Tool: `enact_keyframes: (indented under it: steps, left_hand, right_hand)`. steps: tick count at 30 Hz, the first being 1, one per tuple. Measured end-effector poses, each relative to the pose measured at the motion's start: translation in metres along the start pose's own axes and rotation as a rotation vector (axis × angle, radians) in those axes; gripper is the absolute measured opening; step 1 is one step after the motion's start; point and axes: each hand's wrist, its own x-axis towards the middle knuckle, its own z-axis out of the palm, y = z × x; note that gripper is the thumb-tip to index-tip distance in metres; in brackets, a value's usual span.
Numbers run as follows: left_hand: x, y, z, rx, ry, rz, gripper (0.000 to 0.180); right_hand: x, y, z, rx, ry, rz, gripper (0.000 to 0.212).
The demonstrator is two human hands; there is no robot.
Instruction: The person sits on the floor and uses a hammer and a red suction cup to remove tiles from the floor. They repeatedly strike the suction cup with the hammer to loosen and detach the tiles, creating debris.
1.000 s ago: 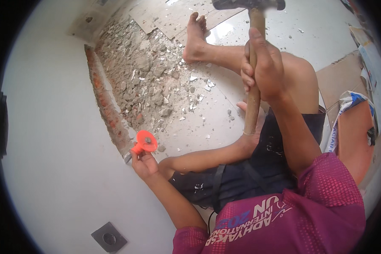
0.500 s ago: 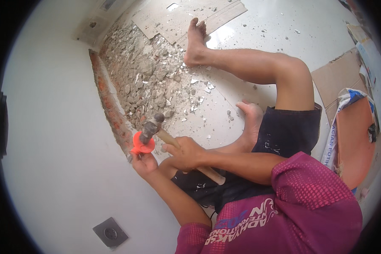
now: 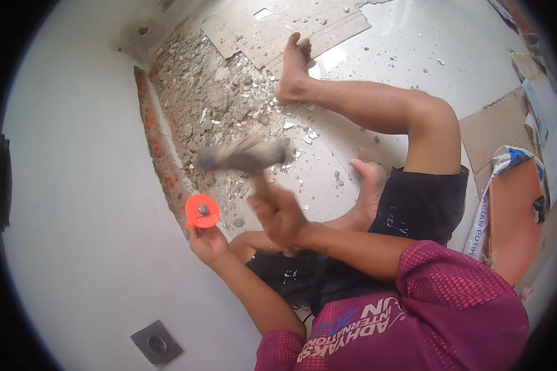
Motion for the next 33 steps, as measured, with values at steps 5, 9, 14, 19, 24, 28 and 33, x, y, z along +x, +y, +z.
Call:
enact_keyframes:
  steps: [5,9,14,19,24,28,33]
  left_hand:
    - [0.026,-0.012,-0.026,-0.069,0.066,0.029,0.034]
    - [0.011,0.003,-0.04,-0.024,0.068,0.032,0.035]
    - [0.006,0.015,-0.043,-0.036,0.088,0.058,0.035]
    - [0.011,0.0,-0.03,0.011,0.102,-0.023,0.034]
    - [-0.002,-0.019,-0.044,0.074,-0.013,0.033,0.035]
    - [-0.019,-0.025,-0.031,0.082,-0.028,-0.014,0.036]
    - [-0.024,-0.018,-0.033,0.126,0.027,-0.017,0.037]
  right_hand:
    - [-0.002,0.048,-0.043,-0.244,-0.397,0.442,0.044]
    - [0.076,-0.031,-0.075,0.218,-0.097,0.384,0.049]
    - [0.089,-0.071,-0.021,0.81,0.315,0.136,0.052]
    - [-0.015,0.045,-0.005,-0.169,-0.542,0.552,0.046]
    - [0.013,0.02,-0.067,-0.029,-0.268,0.796,0.045]
    - [0.048,0.003,-0.107,0.13,-0.081,0.676,0.045]
    - [0.064,-0.015,-0.137,0.085,0.067,0.518,0.046]
